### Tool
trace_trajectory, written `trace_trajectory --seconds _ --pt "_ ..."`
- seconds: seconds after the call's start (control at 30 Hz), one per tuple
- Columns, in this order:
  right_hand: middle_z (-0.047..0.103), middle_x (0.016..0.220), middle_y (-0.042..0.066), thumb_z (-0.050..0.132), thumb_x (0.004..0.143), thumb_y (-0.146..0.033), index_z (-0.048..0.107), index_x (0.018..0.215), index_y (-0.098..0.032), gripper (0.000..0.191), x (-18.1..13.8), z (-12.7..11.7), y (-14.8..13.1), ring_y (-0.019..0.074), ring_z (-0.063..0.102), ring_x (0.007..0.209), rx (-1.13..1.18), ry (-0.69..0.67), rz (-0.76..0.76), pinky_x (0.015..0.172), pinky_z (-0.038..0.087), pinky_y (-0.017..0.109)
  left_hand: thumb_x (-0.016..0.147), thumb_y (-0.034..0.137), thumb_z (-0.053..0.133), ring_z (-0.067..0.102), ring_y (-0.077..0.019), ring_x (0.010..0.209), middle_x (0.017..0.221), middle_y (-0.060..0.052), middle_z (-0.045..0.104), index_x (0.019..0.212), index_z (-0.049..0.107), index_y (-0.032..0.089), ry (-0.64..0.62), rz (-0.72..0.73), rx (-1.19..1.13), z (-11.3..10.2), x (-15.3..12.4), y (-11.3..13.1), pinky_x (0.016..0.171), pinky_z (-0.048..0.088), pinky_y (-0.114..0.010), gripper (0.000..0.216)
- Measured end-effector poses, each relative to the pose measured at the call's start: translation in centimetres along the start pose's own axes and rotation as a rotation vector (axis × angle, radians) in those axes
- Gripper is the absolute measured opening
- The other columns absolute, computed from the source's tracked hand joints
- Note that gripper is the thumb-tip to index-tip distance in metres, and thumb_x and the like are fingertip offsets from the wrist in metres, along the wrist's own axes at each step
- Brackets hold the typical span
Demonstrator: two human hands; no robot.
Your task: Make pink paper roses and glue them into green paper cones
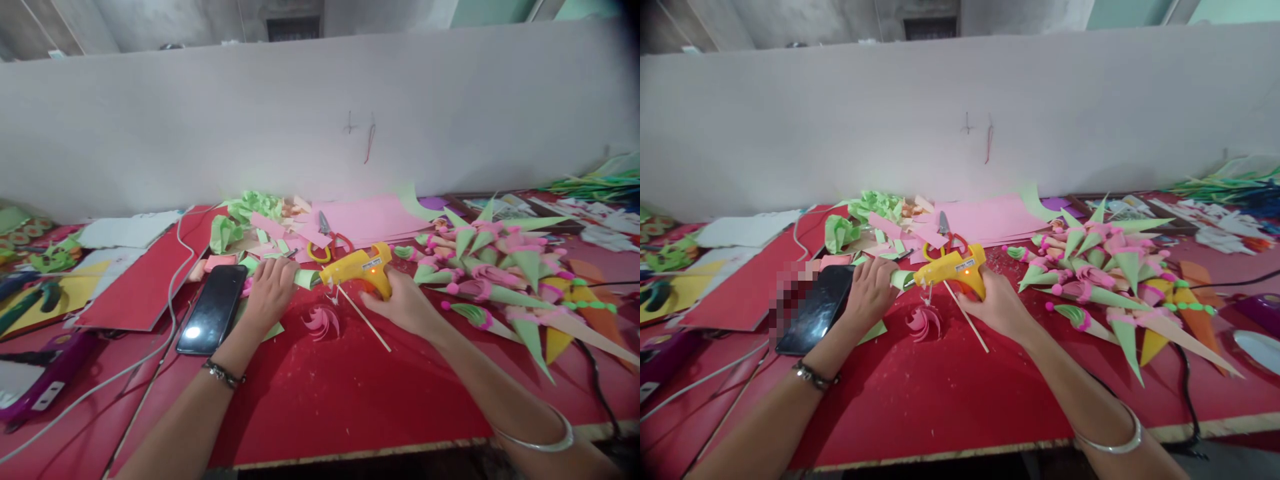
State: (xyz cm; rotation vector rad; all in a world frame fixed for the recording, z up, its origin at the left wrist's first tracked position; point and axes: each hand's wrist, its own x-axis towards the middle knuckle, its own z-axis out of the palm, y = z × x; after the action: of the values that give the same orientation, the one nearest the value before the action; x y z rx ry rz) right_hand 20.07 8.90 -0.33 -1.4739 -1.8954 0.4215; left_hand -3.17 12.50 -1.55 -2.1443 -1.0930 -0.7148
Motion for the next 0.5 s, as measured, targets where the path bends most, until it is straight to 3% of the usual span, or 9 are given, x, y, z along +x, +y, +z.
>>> trace_trajectory --seconds 0.5 --pt "0.045 0.054 -0.003 0.046 0.069 -0.027 0.04 0.073 -0.019 0.011 0.26 -0.53 0.06 0.0121 0.044 0.047 -0.178 0.003 0.013 0.046 0.029 0.023 0.077 0.022 0.046 0.049 -0.0225 0.076 0.079 -0.008 0.056 0.086 0.05 0.015 -0.092 -0.028 0.05 -0.7 0.16 -0.58 0.068 0.035 -0.032 0.012"
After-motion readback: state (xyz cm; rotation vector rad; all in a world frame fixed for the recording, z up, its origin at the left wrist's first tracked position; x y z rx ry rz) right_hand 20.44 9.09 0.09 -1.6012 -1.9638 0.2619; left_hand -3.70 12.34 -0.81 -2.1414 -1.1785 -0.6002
